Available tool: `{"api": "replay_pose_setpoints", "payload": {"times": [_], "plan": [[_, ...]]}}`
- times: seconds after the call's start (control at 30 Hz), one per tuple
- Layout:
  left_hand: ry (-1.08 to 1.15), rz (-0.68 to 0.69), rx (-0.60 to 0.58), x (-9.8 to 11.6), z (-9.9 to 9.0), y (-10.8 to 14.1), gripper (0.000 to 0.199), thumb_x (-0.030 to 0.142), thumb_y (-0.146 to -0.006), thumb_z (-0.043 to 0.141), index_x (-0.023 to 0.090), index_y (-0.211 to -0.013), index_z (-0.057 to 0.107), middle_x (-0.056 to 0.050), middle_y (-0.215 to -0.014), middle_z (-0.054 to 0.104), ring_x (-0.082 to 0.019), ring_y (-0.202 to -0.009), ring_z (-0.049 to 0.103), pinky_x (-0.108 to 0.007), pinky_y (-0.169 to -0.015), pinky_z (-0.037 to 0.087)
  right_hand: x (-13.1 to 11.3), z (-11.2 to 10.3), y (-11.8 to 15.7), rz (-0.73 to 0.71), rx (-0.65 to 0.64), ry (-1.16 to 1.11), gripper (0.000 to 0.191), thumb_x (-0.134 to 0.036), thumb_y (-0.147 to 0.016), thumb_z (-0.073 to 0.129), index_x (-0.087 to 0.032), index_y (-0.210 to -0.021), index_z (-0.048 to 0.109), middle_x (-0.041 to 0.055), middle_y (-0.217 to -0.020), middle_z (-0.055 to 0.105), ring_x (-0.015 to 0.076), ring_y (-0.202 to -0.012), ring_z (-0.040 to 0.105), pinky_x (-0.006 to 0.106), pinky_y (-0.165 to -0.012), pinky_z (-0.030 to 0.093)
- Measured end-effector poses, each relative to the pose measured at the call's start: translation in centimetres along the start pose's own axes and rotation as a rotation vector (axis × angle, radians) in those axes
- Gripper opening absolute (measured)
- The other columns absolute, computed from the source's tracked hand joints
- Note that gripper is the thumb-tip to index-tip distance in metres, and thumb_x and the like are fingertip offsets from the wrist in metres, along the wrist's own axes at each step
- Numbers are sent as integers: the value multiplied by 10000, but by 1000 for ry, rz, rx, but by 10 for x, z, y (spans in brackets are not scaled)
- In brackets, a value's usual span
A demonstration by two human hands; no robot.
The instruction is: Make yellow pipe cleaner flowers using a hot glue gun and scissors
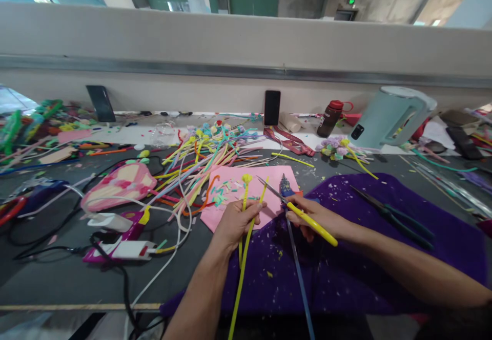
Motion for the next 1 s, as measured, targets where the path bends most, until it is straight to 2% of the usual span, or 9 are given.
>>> {"api": "replay_pose_setpoints", "payload": {"times": [0.2,0.33,0.5,0.6,0.77,0.9,1.0], "plan": [[-56,-6,13,-2,0,-2,377,440,-684,615,99,-843,639,56,-433,447,-16,-319,237,-189,-374,176,3,1,-3,3,-5,22,417,-482,-781,523,-232,-1100,423,-66,-635,470,49,-385,488,165,-349,450],[-99,-4,24,-3,1,-4,354,461,-669,611,121,-767,617,56,-432,449,-27,-320,247,-191,-371,178,9,-2,-5,47,-6,9,393,-517,-773,513,-227,-1030,450,-60,-642,491,38,-364,457,146,-309,412],[-207,57,28,-7,2,-9,334,474,-683,576,152,-604,549,38,-435,487,-54,-345,334,-199,-393,242,16,-5,-7,172,-42,-87,413,-569,-747,517,-208,-939,462,-59,-611,491,-2,-304,334,100,-257,287],[-289,48,57,-15,0,-15,341,485,-699,542,155,-614,567,24,-450,522,-73,-357,377,-205,-396,257,17,-6,-8,248,-73,-122,433,-587,-727,533,-224,-953,463,-61,-595,491,-4,-294,312,100,-254,252],[-385,73,81,-17,-2,-18,351,480,-708,521,155,-589,572,7,-464,548,-88,-392,419,-205,-417,278,9,-10,-13,307,-60,9,438,-604,-727,522,-224,-942,485,-61,-576,476,3,-300,322,107,-256,247],[-409,42,98,-15,-2,-17,343,459,-696,531,159,-532,557,6,-433,537,-91,-373,404,-211,-404,266,2,-8,-16,397,-56,104,368,-545,-770,512,-217,-938,492,-60,-533,456,15,-281,334,121,-257,248],[-407,31,130,-13,-3,-16,329,427,-681,543,166,-481,543,6,-397,514,-98,-364,407,-217,-403,267,-4,-8,-18,407,-32,164,344,-530,-780,508,-215,-915,488,-61,-517,440,22,-271,326,135,-247,252]]}}
Point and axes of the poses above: each hand's wrist, its own y-axis away from the middle knuckle, its own z-axis out of the palm, x = y × z, the point moved 7 cm from there along -y, towards the middle knuckle
